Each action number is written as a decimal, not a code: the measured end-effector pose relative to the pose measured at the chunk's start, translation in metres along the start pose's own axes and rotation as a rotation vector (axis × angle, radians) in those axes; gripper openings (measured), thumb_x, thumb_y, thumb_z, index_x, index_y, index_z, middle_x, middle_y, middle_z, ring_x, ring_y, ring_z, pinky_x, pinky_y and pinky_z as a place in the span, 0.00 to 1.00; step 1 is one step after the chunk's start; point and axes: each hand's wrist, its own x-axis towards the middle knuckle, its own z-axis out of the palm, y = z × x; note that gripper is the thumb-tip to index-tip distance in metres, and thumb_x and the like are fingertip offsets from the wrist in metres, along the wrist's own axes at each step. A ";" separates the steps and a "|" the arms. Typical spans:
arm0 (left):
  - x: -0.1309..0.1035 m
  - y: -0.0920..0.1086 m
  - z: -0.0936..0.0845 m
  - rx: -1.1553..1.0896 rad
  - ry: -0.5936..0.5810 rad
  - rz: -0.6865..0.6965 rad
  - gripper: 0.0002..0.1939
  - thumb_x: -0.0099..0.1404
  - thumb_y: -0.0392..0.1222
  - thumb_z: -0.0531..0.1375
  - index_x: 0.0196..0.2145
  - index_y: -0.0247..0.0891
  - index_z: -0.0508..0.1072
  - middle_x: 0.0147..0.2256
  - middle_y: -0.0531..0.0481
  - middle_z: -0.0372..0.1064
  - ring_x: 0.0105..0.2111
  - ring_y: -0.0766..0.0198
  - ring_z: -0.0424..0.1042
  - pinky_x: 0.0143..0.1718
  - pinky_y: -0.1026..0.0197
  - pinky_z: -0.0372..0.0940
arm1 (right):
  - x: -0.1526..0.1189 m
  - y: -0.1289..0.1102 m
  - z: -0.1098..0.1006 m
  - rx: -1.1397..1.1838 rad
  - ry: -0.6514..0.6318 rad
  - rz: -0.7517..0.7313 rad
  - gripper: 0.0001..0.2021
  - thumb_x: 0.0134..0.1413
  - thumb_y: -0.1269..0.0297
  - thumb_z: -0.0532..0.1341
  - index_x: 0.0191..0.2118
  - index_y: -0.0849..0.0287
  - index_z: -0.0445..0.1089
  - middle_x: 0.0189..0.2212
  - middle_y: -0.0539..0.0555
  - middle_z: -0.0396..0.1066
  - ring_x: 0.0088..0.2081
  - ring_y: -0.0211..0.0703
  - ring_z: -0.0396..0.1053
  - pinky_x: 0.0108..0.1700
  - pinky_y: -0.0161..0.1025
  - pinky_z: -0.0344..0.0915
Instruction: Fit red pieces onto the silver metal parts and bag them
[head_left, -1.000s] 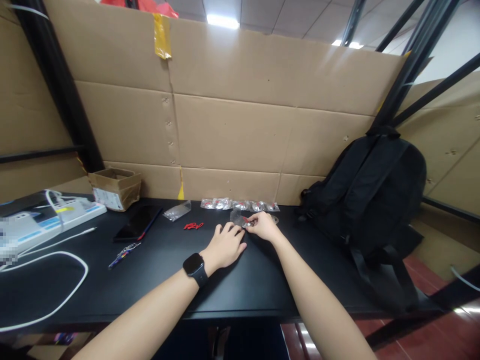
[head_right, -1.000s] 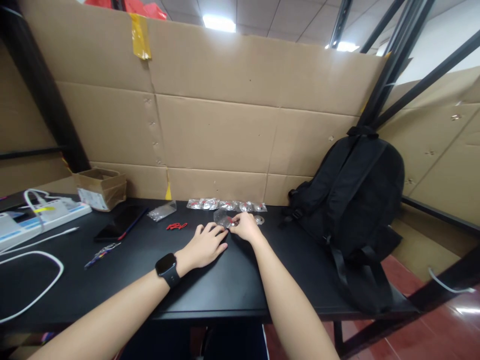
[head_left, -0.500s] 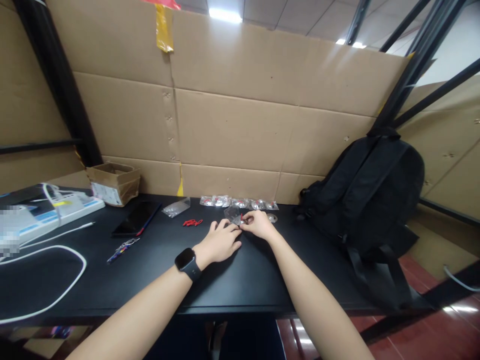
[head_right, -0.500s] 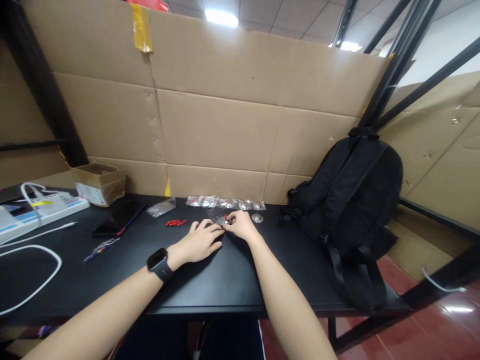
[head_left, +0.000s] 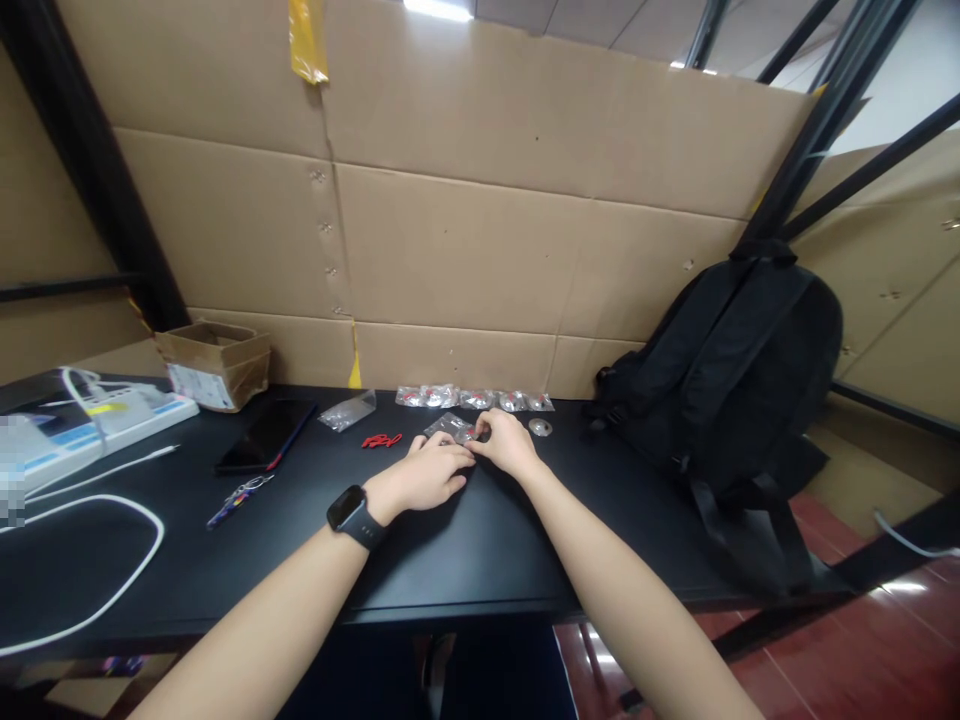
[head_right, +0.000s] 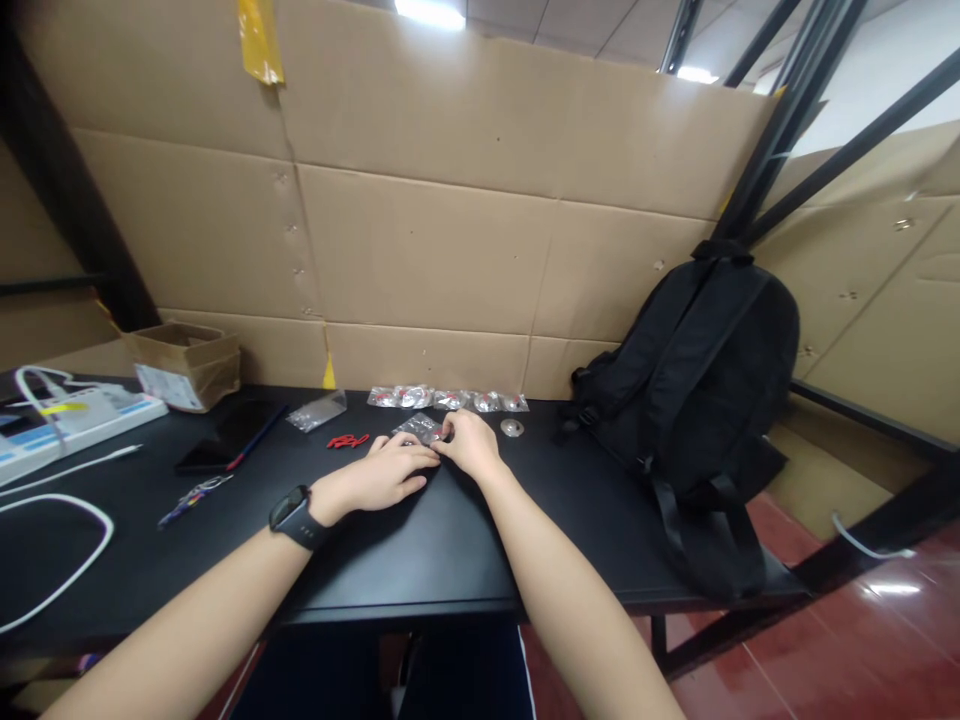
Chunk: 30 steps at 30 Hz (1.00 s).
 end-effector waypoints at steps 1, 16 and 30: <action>0.000 -0.001 -0.001 -0.004 -0.005 0.006 0.18 0.68 0.41 0.55 0.53 0.51 0.72 0.56 0.50 0.71 0.58 0.48 0.59 0.52 0.44 0.56 | 0.000 -0.002 0.001 -0.005 0.015 0.003 0.12 0.43 0.63 0.73 0.31 0.56 0.70 0.33 0.49 0.69 0.36 0.41 0.66 0.36 0.35 0.59; -0.005 -0.014 -0.011 -0.070 -0.044 0.092 0.15 0.69 0.39 0.55 0.49 0.53 0.75 0.53 0.54 0.74 0.58 0.54 0.60 0.53 0.49 0.52 | 0.002 -0.008 0.010 0.094 -0.017 -0.067 0.18 0.47 0.66 0.69 0.46 0.52 0.68 0.46 0.52 0.67 0.47 0.46 0.65 0.45 0.40 0.63; -0.009 -0.019 -0.024 -0.198 0.001 0.115 0.13 0.60 0.37 0.62 0.43 0.51 0.78 0.45 0.55 0.77 0.51 0.56 0.70 0.54 0.55 0.55 | 0.000 -0.027 0.017 0.009 -0.009 -0.017 0.19 0.50 0.64 0.69 0.48 0.51 0.68 0.48 0.55 0.67 0.48 0.48 0.66 0.43 0.40 0.63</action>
